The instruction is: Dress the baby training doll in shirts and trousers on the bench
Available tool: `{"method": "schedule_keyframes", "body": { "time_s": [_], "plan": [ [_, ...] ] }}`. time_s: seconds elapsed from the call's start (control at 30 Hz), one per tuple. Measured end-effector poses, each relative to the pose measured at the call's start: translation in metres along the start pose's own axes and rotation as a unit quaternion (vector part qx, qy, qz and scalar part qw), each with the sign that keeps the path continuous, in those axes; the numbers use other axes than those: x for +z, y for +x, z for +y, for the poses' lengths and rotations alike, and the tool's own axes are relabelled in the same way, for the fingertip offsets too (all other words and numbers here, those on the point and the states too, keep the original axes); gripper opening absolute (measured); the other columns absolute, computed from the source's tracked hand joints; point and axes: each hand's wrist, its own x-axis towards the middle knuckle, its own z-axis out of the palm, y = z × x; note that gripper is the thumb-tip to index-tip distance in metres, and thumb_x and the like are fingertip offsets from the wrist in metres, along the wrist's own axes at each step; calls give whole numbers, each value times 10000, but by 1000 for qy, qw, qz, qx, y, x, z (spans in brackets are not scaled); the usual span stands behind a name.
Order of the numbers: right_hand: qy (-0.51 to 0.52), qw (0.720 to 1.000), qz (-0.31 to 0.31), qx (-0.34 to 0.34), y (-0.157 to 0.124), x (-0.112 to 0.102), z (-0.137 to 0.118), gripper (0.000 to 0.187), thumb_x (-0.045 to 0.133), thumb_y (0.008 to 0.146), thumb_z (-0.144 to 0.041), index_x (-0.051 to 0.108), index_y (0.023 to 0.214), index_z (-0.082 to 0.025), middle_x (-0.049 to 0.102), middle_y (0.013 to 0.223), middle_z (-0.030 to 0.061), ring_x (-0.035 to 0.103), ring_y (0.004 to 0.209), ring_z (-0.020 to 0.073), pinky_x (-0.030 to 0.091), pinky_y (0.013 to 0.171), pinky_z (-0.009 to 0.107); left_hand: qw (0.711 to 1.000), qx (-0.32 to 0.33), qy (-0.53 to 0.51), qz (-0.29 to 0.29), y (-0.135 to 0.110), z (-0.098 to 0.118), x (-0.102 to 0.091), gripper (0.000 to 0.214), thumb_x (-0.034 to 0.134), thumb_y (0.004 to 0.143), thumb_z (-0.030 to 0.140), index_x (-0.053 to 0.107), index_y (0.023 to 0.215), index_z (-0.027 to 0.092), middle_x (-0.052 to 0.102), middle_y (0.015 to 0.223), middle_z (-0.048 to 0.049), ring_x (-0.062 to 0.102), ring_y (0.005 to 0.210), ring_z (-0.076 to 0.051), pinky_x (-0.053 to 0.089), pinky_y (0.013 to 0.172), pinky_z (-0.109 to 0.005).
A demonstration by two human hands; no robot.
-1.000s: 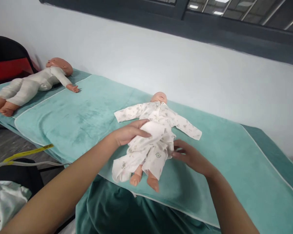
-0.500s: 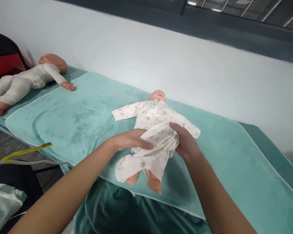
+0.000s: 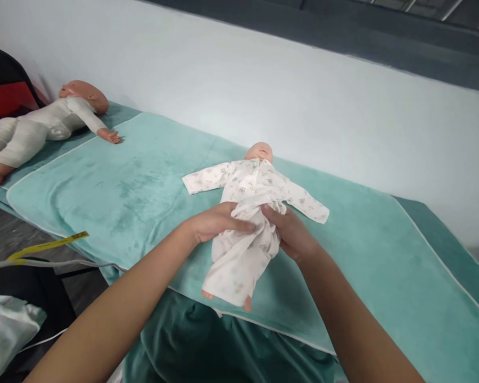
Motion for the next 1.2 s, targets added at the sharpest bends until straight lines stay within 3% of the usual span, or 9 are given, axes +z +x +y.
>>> {"method": "schedule_keyframes", "body": {
  "time_s": [0.1, 0.17, 0.33, 0.47, 0.57, 0.7, 0.9, 1.07, 1.2],
  "plan": [
    [-31, 998, -31, 34, 2, 1, 1, 527, 767, 746, -507, 681, 1167, -202, 726, 1093, 96, 690, 953, 267, 549, 809, 377, 989, 102, -71, 87, 11, -3, 4, 449, 837, 672, 289, 686, 1070, 148, 748, 936, -92, 693, 814, -208, 528, 786, -309],
    [-81, 993, -70, 59, 2, 2, -1, 528, 810, 713, -449, 686, 1163, -203, 728, 1088, 91, 687, 965, 272, 544, 828, 387, 982, 129, -96, 98, 17, -7, 5, 445, 812, 709, 324, 674, 1094, 147, 744, 982, -100, 696, 844, -215, 529, 800, -311],
    [-19, 1000, -7, 14, 0, 4, -1, 442, 771, 759, -424, 689, 1127, -193, 720, 1115, 89, 673, 1011, 265, 541, 834, 365, 995, 61, -59, 58, -1, -11, 1, 467, 754, 776, 420, 679, 1134, 131, 733, 1039, -135, 694, 897, -232, 528, 799, -315],
    [-22, 999, -38, -13, -3, 9, 0, 450, 734, 790, -463, 684, 1136, -179, 727, 1068, 87, 681, 950, 250, 531, 788, 350, 999, -3, 35, -19, -25, -8, 0, 490, 840, 687, 292, 694, 1130, 139, 727, 1078, -127, 682, 958, -239, 520, 832, -307],
    [-140, 985, -106, 2, -6, 15, -3, 453, 707, 805, -492, 682, 1145, -193, 723, 1084, 65, 662, 995, 250, 506, 826, 353, 993, 52, -16, 100, -37, -13, 7, 443, 811, 709, 286, 695, 1114, 150, 727, 1078, -109, 686, 939, -237, 529, 791, -297],
    [-355, 926, -130, -15, -6, 27, -3, 336, 624, 863, -456, 678, 1106, -231, 706, 1116, 41, 637, 1008, 244, 457, 825, 338, 952, 61, -115, 279, -65, -33, 39, 513, 764, 744, 340, 634, 1221, 204, 733, 1042, -88, 701, 851, -247, 542, 667, -302],
    [-607, 789, -92, -29, -2, 46, 11, 141, 663, 769, -339, 613, 781, -207, 683, 821, 15, 585, 777, 179, 316, 615, 265, 885, 12, -168, 434, -120, -75, 93, 553, 727, 748, 450, 602, 1250, 254, 725, 1100, -69, 712, 893, -264, 571, 715, -344],
    [-705, 703, -91, -39, -3, 58, 18, 152, 653, 749, -340, 595, 779, -202, 667, 779, 17, 565, 700, 169, 235, 559, 271, 830, 15, -169, 532, -134, -117, 82, 463, 769, 696, 381, 637, 1119, 249, 738, 981, -27, 704, 897, -246, 559, 764, -326],
    [-738, 663, -110, -67, -5, 63, 28, 125, 607, 794, -315, 603, 757, -195, 683, 802, 25, 584, 690, 172, 212, 566, 285, 859, 8, -177, 481, -126, -129, 58, 442, 701, 764, 429, 620, 1169, 273, 730, 1013, -30, 693, 883, -251, 553, 701, -333]
  ]
}}
